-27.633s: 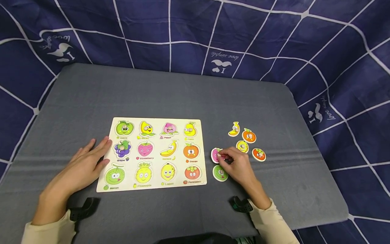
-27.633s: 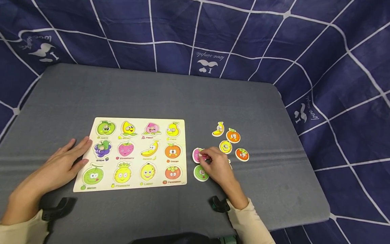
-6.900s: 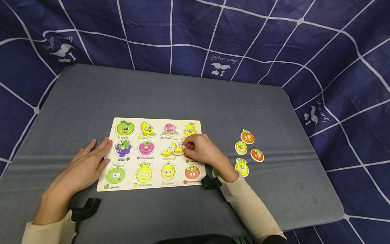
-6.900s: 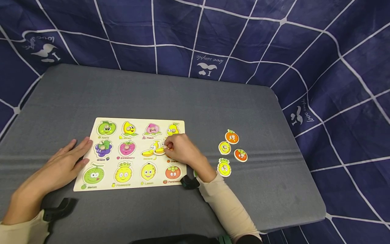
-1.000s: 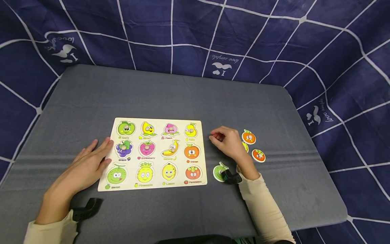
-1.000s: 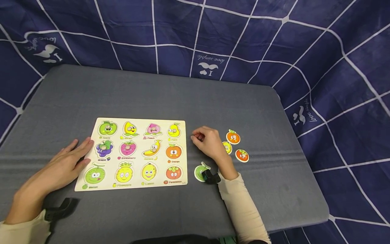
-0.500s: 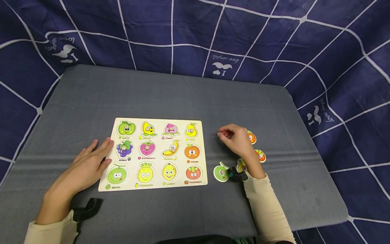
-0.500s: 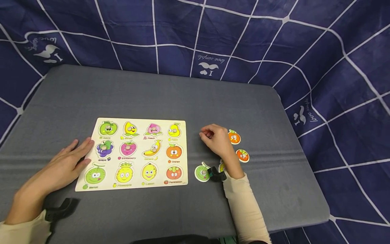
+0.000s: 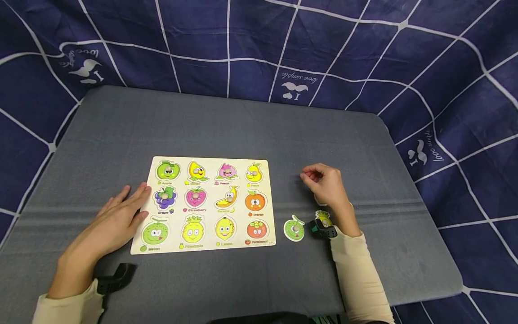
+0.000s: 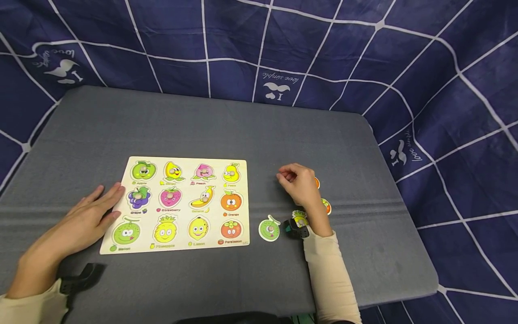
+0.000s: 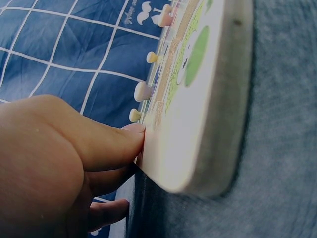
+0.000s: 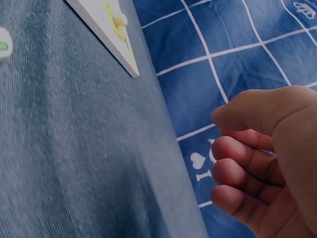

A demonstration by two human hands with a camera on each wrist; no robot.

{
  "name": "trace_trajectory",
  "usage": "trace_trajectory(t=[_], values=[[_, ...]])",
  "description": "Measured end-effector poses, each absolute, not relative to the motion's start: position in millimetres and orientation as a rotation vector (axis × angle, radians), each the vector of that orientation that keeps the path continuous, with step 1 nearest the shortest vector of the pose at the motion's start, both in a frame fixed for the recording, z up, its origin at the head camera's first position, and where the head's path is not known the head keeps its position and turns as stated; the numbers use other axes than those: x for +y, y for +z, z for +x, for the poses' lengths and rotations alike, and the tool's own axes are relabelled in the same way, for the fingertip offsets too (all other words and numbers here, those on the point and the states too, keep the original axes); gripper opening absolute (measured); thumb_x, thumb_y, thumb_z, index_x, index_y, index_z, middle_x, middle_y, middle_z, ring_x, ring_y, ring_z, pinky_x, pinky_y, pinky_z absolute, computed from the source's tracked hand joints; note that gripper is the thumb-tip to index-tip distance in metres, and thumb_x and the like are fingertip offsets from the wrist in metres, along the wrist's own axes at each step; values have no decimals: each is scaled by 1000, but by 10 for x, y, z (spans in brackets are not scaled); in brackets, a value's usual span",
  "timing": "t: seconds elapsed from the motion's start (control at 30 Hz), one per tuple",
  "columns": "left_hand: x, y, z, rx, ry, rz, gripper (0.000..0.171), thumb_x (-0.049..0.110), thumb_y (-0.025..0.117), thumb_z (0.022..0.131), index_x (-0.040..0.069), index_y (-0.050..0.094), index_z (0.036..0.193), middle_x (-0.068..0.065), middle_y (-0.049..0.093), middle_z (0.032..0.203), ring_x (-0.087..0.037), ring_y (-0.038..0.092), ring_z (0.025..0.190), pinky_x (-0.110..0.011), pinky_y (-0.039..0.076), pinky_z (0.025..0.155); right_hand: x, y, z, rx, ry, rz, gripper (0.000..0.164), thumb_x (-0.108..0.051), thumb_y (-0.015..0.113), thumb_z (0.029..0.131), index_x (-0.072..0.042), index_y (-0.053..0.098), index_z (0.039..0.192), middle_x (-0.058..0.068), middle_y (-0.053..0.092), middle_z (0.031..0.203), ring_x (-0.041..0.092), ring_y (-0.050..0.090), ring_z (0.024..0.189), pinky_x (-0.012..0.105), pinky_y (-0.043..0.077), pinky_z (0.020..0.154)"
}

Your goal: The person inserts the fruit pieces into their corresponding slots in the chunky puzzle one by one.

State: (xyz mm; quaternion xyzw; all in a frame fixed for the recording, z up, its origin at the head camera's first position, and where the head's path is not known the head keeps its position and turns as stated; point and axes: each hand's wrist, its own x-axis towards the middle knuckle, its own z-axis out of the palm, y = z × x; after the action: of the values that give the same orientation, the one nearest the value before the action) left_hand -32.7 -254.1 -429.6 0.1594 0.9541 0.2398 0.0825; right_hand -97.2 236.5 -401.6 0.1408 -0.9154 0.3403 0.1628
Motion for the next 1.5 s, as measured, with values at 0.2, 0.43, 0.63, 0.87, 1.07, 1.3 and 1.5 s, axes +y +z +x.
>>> trace_trajectory(t=[0.2,0.43,0.63,0.87,1.07,1.3,1.5], values=[[-2537,-4291,-328,2842,716,469,58,9,54,101,-8,28,151,-27,22,157,-55,10,143,-73,7,107,2450,-4018,-976,-2610,964,382,6,1,78,81,2,74,85,8,67,71,12,57,60,9,41,56],[-2548,-4292,-341,2837,705,472,58,10,53,102,-7,28,151,-27,22,157,-55,10,143,-74,8,107,2572,-4028,-963,-2624,969,315,7,0,77,82,3,74,87,9,68,72,11,56,60,9,41,55],[-2555,-4302,-337,2859,714,500,56,9,53,102,-9,30,150,-28,24,156,-56,12,142,-75,9,106,2680,-4045,-942,-2658,994,257,9,-1,77,84,4,74,90,12,69,75,10,58,63,10,43,57],[-2553,-4302,-337,2849,708,492,57,9,54,101,-9,29,150,-28,23,156,-56,11,142,-74,9,106,2816,-4048,-924,-2669,941,233,10,-2,76,84,4,74,92,12,70,76,8,58,62,9,43,57],[-2549,-4305,-335,2850,707,487,58,9,54,101,-9,28,150,-28,23,156,-56,11,142,-74,7,107,2913,-4050,-906,-2683,954,156,11,-5,74,85,4,75,92,13,70,76,3,56,61,10,43,56],[-2547,-4307,-335,2854,712,485,58,9,54,101,-9,28,150,-28,23,157,-55,10,143,-73,7,108,3026,-4071,-882,-2718,910,75,12,-5,76,85,5,74,92,14,70,77,0,54,61,10,42,56],[-2546,-4308,-341,2847,703,477,58,10,54,101,-8,28,150,-27,22,157,-55,10,143,-74,7,107,3104,-4090,-866,-2750,878,26,12,-5,76,85,4,74,91,14,69,77,1,54,61,11,42,55]])
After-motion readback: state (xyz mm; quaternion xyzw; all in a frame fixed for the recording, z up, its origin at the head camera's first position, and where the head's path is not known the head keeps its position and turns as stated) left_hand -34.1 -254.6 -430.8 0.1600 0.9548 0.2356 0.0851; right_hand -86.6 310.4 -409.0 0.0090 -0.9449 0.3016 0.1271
